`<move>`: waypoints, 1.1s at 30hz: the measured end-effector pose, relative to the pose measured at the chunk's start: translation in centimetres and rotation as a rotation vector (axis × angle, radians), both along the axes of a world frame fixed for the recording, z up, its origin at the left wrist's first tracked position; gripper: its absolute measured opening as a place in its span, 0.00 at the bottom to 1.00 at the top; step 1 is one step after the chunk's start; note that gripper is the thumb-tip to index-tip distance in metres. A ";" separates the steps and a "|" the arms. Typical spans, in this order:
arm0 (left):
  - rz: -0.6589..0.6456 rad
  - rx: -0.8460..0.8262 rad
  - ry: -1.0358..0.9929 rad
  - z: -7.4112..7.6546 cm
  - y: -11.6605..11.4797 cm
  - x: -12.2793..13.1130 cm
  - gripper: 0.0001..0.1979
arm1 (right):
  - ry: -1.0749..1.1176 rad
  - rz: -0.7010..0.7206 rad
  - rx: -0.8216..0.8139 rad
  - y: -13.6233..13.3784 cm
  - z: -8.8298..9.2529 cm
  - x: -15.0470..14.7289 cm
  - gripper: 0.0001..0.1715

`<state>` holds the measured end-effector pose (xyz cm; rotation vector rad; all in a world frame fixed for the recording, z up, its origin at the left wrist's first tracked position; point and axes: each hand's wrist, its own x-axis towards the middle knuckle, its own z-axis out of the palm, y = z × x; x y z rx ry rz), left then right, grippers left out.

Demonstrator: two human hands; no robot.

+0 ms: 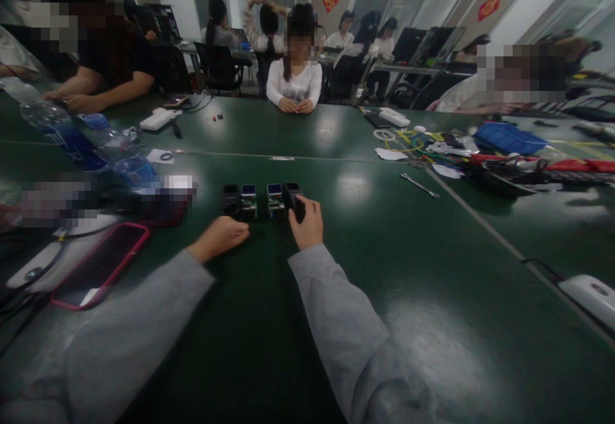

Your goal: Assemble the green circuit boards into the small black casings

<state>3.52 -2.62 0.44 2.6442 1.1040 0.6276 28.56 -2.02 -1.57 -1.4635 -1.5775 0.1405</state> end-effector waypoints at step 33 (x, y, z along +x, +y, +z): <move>0.007 -0.134 -0.075 0.2 -0.6 0.1 0.16 | -0.016 -0.006 -0.005 0.1 0.0 0.3 0.23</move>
